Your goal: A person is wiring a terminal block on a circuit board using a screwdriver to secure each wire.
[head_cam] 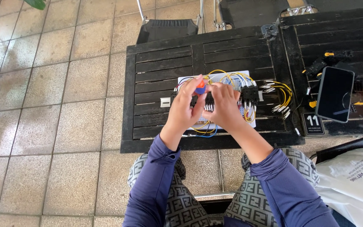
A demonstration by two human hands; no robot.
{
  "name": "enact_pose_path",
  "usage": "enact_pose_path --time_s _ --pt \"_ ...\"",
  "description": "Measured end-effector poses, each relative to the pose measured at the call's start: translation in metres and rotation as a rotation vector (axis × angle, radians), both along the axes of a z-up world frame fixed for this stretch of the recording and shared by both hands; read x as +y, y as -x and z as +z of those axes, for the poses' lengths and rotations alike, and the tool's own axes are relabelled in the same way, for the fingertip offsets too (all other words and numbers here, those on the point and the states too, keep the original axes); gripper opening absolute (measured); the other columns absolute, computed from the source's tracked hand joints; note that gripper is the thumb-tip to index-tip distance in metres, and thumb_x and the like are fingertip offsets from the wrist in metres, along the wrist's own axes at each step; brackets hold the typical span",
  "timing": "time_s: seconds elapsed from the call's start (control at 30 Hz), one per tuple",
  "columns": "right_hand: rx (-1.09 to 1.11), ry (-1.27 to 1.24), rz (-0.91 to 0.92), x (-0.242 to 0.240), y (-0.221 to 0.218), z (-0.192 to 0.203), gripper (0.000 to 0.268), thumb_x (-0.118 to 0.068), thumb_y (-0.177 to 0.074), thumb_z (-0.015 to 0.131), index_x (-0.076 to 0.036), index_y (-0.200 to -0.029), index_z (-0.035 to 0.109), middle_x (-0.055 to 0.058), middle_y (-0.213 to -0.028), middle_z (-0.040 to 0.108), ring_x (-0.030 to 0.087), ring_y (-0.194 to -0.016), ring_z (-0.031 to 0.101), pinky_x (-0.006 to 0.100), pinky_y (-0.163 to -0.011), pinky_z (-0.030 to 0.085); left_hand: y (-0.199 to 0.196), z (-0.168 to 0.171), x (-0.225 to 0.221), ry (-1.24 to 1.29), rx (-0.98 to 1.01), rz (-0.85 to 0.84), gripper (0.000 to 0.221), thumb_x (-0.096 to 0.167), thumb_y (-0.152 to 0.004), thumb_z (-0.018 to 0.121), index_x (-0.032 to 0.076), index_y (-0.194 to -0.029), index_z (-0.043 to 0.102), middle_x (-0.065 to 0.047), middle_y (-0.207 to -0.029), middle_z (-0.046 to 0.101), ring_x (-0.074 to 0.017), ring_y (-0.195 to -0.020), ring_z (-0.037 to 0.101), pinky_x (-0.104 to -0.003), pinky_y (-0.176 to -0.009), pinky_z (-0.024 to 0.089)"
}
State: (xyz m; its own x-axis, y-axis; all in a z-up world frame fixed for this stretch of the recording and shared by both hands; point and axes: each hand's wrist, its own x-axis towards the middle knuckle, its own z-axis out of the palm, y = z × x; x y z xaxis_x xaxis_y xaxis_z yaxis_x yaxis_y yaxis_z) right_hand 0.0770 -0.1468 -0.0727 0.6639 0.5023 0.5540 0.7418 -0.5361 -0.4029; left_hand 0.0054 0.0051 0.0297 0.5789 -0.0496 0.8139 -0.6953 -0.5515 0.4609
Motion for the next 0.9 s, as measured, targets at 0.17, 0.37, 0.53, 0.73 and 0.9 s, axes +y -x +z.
enact_pose_path --time_s 0.17,0.37,0.53,0.73,0.9 --pt "-0.044 0.002 -0.012 -0.001 -0.009 -0.004 0.071 -0.027 -0.068 0.088 -0.012 -0.129 0.054 0.018 -0.123 0.062 0.033 -0.109 0.055 0.042 -0.079 0.029 -0.004 0.005 -0.003 0.007 0.017 0.012 0.054 -0.007 -0.096 0.059 -0.003 -0.148 0.045 -0.022 -0.127 0.063 -0.0381 -0.111 0.067 -0.039 -0.085 0.063" --pt "-0.044 -0.011 0.000 -0.005 -0.021 0.004 0.066 -0.018 -0.068 0.089 -0.009 -0.126 0.059 0.024 -0.122 0.067 0.040 -0.113 0.060 0.045 -0.081 0.033 -0.017 0.013 -0.011 0.025 0.047 0.041 0.056 -0.010 -0.098 0.056 -0.001 -0.152 0.042 -0.021 -0.139 0.057 -0.0384 -0.117 0.065 -0.035 -0.089 0.064" --pt "-0.119 0.063 -0.062 -0.008 -0.016 0.005 0.075 -0.023 -0.061 0.091 -0.011 -0.127 0.058 0.022 -0.125 0.068 0.040 -0.115 0.061 0.044 -0.080 0.033 -0.026 0.010 -0.019 0.051 0.108 0.087 0.056 -0.008 -0.100 0.055 0.003 -0.154 0.041 -0.019 -0.141 0.057 -0.0374 -0.116 0.066 -0.035 -0.088 0.064" --pt "-0.201 0.056 -0.116 -0.004 -0.018 0.000 0.073 -0.031 -0.057 0.096 -0.013 -0.119 0.061 0.018 -0.123 0.071 0.036 -0.112 0.063 0.042 -0.079 0.034 -0.036 -0.006 -0.011 -0.022 0.071 0.255 0.052 0.011 -0.101 0.068 0.008 -0.148 0.047 -0.013 -0.129 0.063 -0.0250 -0.099 0.069 -0.029 -0.077 0.064" --pt "-0.146 -0.002 -0.082 -0.012 0.007 0.032 0.051 -0.025 -0.066 0.095 -0.016 -0.103 0.063 0.018 -0.127 0.070 0.037 -0.117 0.064 0.047 -0.088 0.037 -0.027 0.017 -0.012 -0.070 0.095 0.315 0.051 0.029 -0.102 0.070 0.013 -0.145 0.047 -0.012 -0.118 0.064 -0.0200 -0.083 0.069 -0.032 -0.072 0.065"
